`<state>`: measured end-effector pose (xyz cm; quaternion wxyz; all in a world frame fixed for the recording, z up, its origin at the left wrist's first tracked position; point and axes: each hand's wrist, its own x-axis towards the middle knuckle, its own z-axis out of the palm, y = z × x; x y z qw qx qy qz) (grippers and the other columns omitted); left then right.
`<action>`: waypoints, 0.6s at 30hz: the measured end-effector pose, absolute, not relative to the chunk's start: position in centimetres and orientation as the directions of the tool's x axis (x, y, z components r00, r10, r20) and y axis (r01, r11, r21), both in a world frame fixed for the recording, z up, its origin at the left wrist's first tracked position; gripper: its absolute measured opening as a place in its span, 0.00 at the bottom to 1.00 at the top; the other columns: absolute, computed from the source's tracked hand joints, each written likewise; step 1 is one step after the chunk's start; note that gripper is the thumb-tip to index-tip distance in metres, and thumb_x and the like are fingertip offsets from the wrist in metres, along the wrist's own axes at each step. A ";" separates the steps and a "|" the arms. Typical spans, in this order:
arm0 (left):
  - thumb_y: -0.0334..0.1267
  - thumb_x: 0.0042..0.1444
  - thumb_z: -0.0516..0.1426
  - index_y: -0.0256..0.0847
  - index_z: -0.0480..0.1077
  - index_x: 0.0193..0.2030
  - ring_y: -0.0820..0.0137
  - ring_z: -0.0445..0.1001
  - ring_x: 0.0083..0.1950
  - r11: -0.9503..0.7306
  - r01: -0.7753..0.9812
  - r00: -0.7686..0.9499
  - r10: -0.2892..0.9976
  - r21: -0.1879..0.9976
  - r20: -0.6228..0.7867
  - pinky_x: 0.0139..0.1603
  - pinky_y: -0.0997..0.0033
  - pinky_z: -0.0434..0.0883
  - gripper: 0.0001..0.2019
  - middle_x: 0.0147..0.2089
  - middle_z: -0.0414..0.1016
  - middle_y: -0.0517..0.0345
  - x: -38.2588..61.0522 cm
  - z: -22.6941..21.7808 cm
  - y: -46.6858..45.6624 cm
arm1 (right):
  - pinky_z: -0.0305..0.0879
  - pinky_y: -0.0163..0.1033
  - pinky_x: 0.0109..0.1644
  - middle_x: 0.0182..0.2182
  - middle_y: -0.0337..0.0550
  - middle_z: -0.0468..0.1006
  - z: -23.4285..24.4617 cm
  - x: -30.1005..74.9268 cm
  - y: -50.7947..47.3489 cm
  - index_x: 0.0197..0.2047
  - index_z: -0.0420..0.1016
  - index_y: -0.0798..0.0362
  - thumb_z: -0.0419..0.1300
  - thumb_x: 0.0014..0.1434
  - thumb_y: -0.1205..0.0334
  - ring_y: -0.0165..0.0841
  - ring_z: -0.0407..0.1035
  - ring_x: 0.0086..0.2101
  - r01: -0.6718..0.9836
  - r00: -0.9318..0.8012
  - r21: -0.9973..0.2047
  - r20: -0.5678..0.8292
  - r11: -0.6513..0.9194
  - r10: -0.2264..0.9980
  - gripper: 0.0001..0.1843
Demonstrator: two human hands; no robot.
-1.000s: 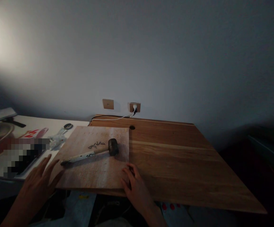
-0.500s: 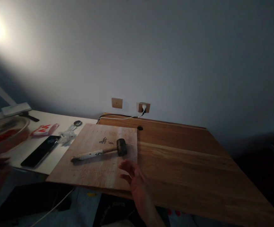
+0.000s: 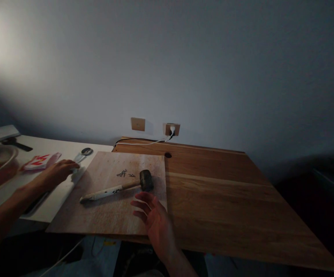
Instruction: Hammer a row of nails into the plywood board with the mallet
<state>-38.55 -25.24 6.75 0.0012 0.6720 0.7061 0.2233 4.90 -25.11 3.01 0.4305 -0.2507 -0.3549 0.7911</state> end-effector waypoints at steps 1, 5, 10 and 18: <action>0.44 0.65 0.49 0.43 0.80 0.41 0.65 0.82 0.43 -0.003 0.949 -0.103 0.943 0.317 0.316 0.53 0.66 0.77 0.18 0.42 0.84 0.64 -38.1 7.0 -25.4 | 0.76 0.52 0.55 0.55 0.51 0.84 3.0 4.6 -24.9 0.51 0.83 0.46 0.59 0.67 0.40 0.48 0.79 0.55 -0.492 -0.505 -0.784 -0.096 -0.378 0.858 0.22; 0.50 0.62 0.56 0.41 0.80 0.48 0.69 0.80 0.35 0.063 0.882 -0.235 0.917 0.467 0.322 0.42 0.72 0.76 0.18 0.36 0.84 0.64 -34.2 8.0 -26.6 | 0.76 0.50 0.56 0.53 0.49 0.83 3.7 0.8 -23.4 0.53 0.81 0.45 0.68 0.61 0.48 0.45 0.78 0.53 -0.415 -0.502 -0.860 -0.056 -0.297 0.863 0.20; 0.52 0.56 0.62 0.40 0.84 0.46 0.66 0.80 0.33 -0.003 0.607 -0.253 0.947 0.795 0.198 0.36 0.72 0.76 0.19 0.37 0.87 0.54 -28.4 8.6 -28.2 | 0.78 0.48 0.54 0.64 0.51 0.75 4.1 -7.2 -21.1 0.61 0.77 0.45 0.76 0.49 0.49 0.46 0.73 0.60 -0.259 -0.520 -0.961 0.054 -0.097 0.852 0.36; 0.51 0.43 0.72 0.40 0.85 0.35 0.56 0.84 0.40 0.040 0.233 -0.419 0.906 0.972 0.063 0.46 0.64 0.80 0.18 0.37 0.87 0.49 -25.9 7.9 -29.2 | 0.78 0.49 0.52 0.48 0.50 0.88 3.8 -11.3 -20.8 0.51 0.87 0.52 0.73 0.53 0.47 0.45 0.82 0.46 -0.241 -0.565 -0.967 0.071 -0.083 0.822 0.25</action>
